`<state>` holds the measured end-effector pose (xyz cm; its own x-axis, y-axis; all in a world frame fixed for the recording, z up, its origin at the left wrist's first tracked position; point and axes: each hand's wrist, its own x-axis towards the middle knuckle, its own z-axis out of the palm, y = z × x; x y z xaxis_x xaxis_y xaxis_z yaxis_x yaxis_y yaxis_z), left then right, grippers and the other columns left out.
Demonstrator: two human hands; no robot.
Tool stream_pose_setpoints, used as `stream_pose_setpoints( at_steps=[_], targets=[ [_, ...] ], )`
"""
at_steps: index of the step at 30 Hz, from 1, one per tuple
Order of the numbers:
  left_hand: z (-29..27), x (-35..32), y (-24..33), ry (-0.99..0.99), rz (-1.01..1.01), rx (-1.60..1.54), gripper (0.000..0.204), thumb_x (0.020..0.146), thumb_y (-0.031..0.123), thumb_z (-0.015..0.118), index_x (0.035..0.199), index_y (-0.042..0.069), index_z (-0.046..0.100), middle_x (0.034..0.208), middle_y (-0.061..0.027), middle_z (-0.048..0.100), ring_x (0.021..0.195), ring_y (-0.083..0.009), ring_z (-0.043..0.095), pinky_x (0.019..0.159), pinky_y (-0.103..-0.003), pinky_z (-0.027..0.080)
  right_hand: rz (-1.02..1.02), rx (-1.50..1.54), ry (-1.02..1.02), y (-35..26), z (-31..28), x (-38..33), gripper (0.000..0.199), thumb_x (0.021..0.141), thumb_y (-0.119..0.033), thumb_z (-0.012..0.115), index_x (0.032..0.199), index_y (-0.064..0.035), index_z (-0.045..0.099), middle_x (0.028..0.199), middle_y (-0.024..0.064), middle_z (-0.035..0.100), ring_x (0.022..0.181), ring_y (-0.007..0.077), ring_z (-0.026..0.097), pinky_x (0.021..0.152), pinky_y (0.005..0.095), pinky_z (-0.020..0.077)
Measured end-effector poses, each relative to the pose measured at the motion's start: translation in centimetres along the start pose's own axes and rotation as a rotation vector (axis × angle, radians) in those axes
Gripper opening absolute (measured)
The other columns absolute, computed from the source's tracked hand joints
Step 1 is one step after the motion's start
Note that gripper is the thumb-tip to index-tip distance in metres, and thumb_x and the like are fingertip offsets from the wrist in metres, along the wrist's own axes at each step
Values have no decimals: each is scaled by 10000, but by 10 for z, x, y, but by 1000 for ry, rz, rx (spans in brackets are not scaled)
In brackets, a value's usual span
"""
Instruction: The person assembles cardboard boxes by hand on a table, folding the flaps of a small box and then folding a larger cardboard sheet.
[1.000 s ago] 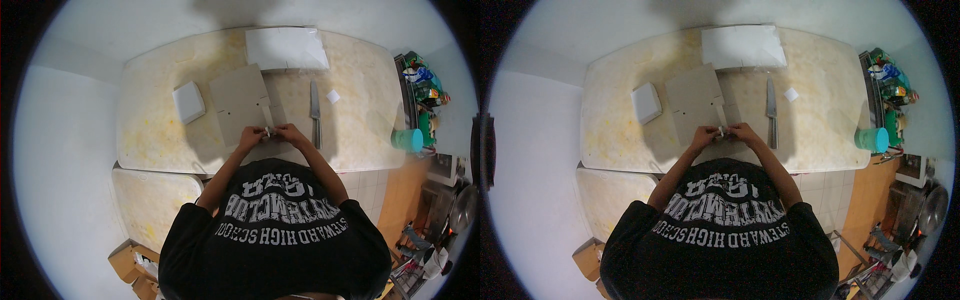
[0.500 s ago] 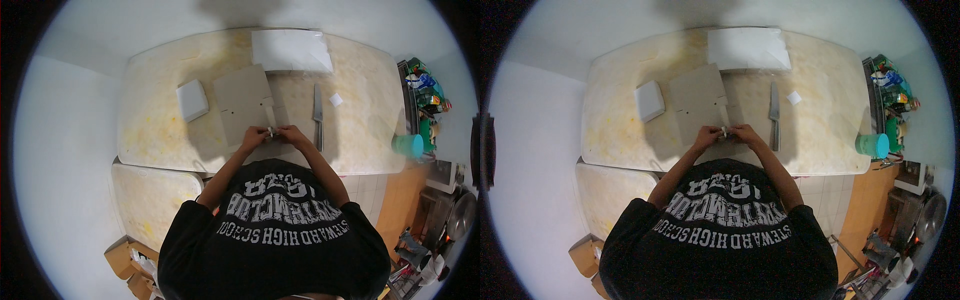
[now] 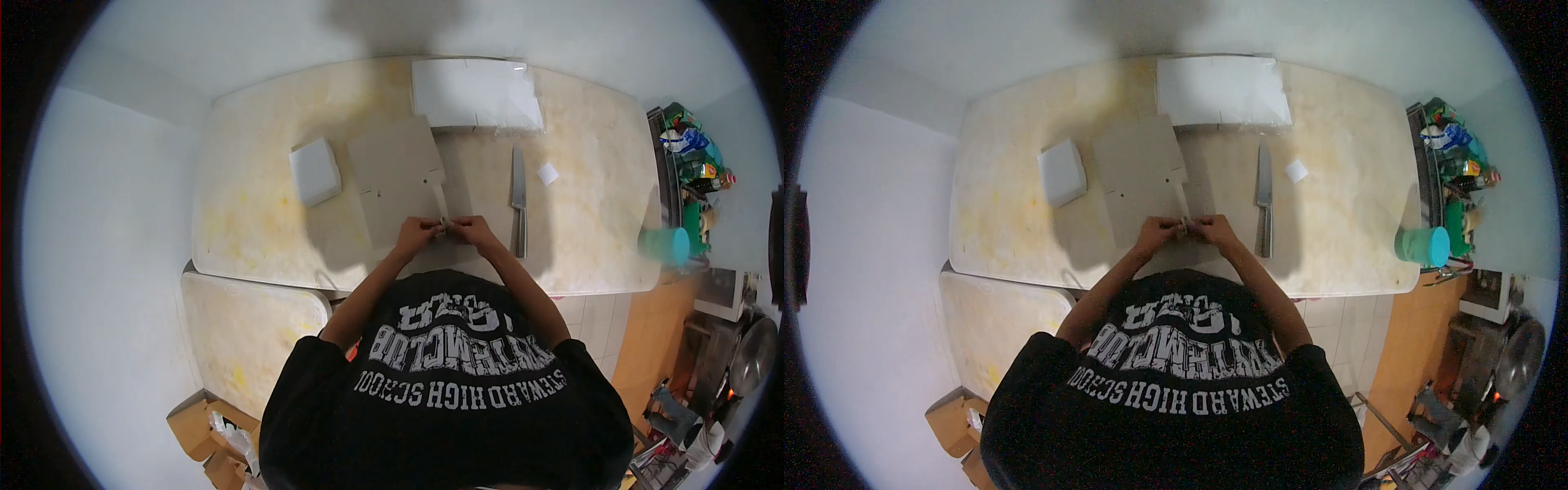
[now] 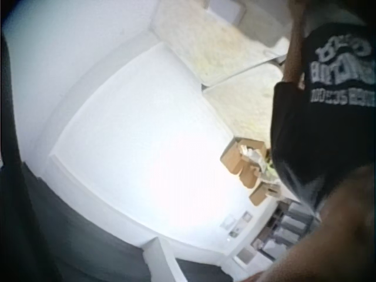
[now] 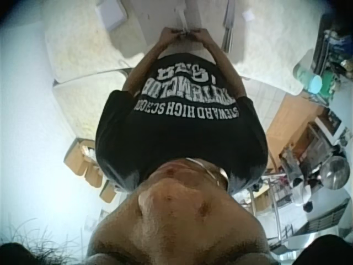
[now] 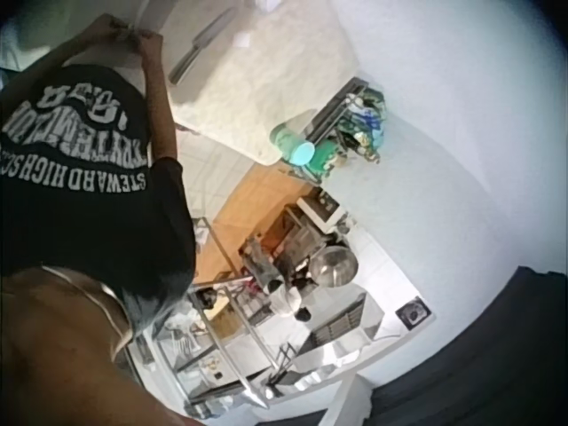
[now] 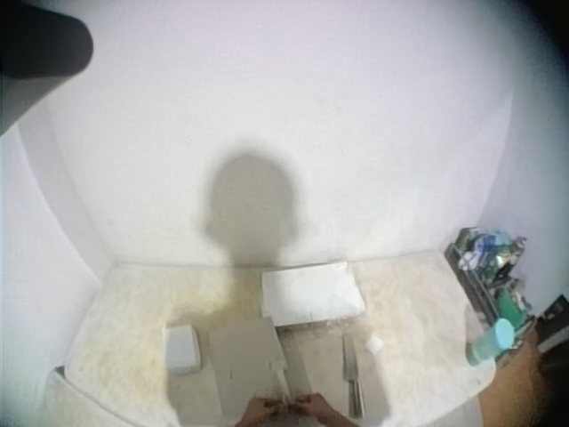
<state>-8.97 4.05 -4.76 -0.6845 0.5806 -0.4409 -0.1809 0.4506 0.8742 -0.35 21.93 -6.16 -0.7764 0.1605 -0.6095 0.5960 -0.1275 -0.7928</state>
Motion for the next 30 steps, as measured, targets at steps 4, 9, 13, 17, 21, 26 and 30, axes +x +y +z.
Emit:
stream_pose_setpoints(
  at_steps=[4,9,13,17,21,26,30],
  targets=[
    [3,3,1,43,-31,28,283,809,236,719,991,19,736,810,-119,727,709,-147,669,698,-301,514,-113,-5,40,0,0,0,293,863,-244,709,1024,0,713,844,30,685,743,102,598,662,261,482],
    [3,7,-9,56,14,47,278,809,253,719,968,25,743,811,-115,728,703,-164,677,694,-305,521,-130,-46,101,-8,8,-5,257,859,-237,708,984,-12,718,826,19,680,730,100,588,662,261,474],
    [3,8,-14,56,-9,9,291,808,263,722,934,1,733,788,-107,723,699,-157,679,670,-316,525,-116,-92,85,-8,8,-3,253,855,-229,706,970,-3,715,798,17,670,719,92,575,653,259,465],
    [3,3,-6,14,-14,-97,283,811,257,712,921,-3,721,780,-98,716,688,-147,672,652,-320,526,-141,-100,88,-4,6,-4,267,856,-232,703,971,9,713,824,29,684,748,90,584,680,255,471],
    [5,2,1,56,-12,-3,285,818,261,686,941,4,704,789,-106,708,662,-161,675,642,-323,528,-231,-244,202,-9,13,-5,331,825,-285,729,950,19,691,837,96,715,731,153,658,672,300,516],
    [12,1,-3,159,166,290,296,818,265,662,951,2,688,784,-113,704,645,-183,681,641,-322,528,-398,-569,300,-24,17,-3,390,777,-345,739,952,-9,649,805,175,701,751,320,691,683,401,537],
    [13,6,-9,69,48,81,279,828,243,629,934,-10,677,781,-118,696,672,-187,682,645,-320,524,-489,-613,273,-27,16,0,328,772,-273,735,940,-17,618,766,171,695,736,327,690,682,394,542]
  ],
)
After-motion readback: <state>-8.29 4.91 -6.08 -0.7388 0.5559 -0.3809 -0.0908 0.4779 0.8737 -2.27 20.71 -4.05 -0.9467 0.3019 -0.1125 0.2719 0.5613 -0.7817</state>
